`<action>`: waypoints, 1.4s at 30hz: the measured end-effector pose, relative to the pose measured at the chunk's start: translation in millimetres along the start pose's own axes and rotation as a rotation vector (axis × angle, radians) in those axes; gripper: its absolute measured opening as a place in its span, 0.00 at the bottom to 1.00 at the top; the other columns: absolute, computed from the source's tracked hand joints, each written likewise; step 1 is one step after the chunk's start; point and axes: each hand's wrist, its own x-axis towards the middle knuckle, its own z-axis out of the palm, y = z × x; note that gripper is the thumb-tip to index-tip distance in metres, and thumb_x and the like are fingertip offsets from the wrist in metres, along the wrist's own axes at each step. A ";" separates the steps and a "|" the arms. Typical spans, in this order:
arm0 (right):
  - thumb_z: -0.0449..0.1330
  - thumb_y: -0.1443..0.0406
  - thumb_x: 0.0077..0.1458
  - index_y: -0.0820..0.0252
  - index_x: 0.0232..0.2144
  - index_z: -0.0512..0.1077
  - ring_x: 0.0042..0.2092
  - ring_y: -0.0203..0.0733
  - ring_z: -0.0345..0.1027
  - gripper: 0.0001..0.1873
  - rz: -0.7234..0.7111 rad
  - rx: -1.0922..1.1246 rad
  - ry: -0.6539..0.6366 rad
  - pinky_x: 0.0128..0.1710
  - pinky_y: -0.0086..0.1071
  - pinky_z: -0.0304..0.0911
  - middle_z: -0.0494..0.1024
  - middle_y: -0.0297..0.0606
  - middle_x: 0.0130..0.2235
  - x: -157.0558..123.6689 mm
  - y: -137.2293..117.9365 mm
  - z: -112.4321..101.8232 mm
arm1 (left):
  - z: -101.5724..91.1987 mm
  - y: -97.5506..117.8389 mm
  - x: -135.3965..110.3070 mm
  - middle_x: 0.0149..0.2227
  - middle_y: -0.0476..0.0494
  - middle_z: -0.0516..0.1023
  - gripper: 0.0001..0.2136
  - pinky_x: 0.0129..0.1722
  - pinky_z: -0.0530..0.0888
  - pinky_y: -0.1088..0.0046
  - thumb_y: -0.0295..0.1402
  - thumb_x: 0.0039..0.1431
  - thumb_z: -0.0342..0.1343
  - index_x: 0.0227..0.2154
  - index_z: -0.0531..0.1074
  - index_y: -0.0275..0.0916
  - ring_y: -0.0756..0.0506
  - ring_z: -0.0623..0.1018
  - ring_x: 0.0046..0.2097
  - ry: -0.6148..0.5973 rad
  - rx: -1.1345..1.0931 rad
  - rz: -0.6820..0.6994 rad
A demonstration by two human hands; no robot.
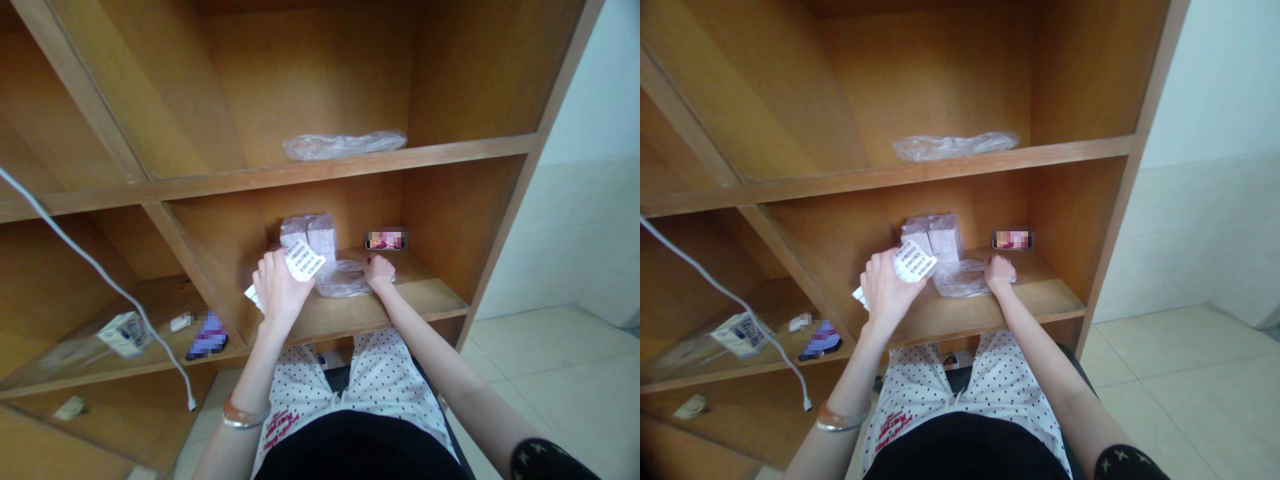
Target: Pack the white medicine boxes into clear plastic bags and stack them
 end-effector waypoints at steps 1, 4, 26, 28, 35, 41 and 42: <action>0.48 0.61 0.61 0.62 0.40 0.75 0.46 0.51 0.70 0.18 -0.012 -0.001 0.019 0.40 0.37 0.63 0.77 0.51 0.41 -0.8 0.0 0.9 | 2.8 -1.0 -3.7 0.45 0.35 0.70 0.28 0.45 0.65 0.57 0.41 0.46 0.59 0.50 0.65 0.35 0.34 0.69 0.47 -0.006 0.054 -0.024; 0.48 0.62 0.60 0.61 0.41 0.75 0.49 0.51 0.66 0.17 -0.063 -0.003 0.070 0.43 0.38 0.61 0.75 0.49 0.45 -3.8 -0.7 3.4 | 12.4 -5.1 -12.2 0.45 0.32 0.68 0.26 0.43 0.65 0.56 0.39 0.50 0.55 0.52 0.64 0.32 0.33 0.68 0.47 -0.041 0.180 -0.072; 0.52 0.61 0.57 0.60 0.36 0.76 0.49 0.53 0.60 0.14 -0.281 0.065 0.192 0.48 0.44 0.52 0.74 0.48 0.44 -6.9 -3.9 -5.4 | 50.5 -6.4 -35.9 0.59 0.28 0.62 0.28 0.49 0.63 0.57 0.32 0.57 0.52 0.61 0.58 0.35 0.33 0.66 0.53 -0.320 0.456 0.090; 0.52 0.60 0.57 0.60 0.37 0.76 0.50 0.53 0.60 0.14 -0.349 0.159 0.267 0.49 0.45 0.52 0.74 0.48 0.44 -18.1 -13.2 -13.3 | 52.4 -4.0 -41.8 0.60 0.27 0.62 0.29 0.51 0.62 0.57 0.33 0.58 0.52 0.62 0.56 0.34 0.32 0.65 0.54 -0.321 0.457 0.106; 0.52 0.63 0.58 0.61 0.39 0.76 0.37 0.39 0.70 0.14 -0.716 0.717 -0.182 0.40 0.30 0.62 0.78 0.41 0.39 -71.6 -65.9 -31.4 | 62.0 24.3 -67.1 0.62 0.29 0.58 0.24 0.55 0.61 0.58 0.21 0.61 0.37 0.60 0.60 0.26 0.34 0.62 0.59 -0.373 0.443 0.097; 0.56 0.60 0.57 0.65 0.40 0.74 0.37 0.41 0.71 0.15 -0.648 0.706 -0.346 0.39 0.33 0.64 0.79 0.43 0.36 -79.1 -71.0 -26.4 | 30.7 25.8 -64.1 0.56 0.31 0.69 0.19 0.51 0.63 0.56 0.24 0.58 0.45 0.52 0.69 0.30 0.34 0.68 0.54 -0.380 0.245 0.101; 0.56 0.59 0.57 0.65 0.40 0.74 0.35 0.41 0.71 0.15 -0.629 0.718 -0.378 0.37 0.32 0.65 0.78 0.41 0.34 -79.3 -68.9 -23.9 | 22.5 20.4 -63.2 0.53 0.34 0.72 0.18 0.50 0.63 0.56 0.25 0.58 0.46 0.50 0.71 0.33 0.36 0.70 0.52 -0.359 0.193 0.103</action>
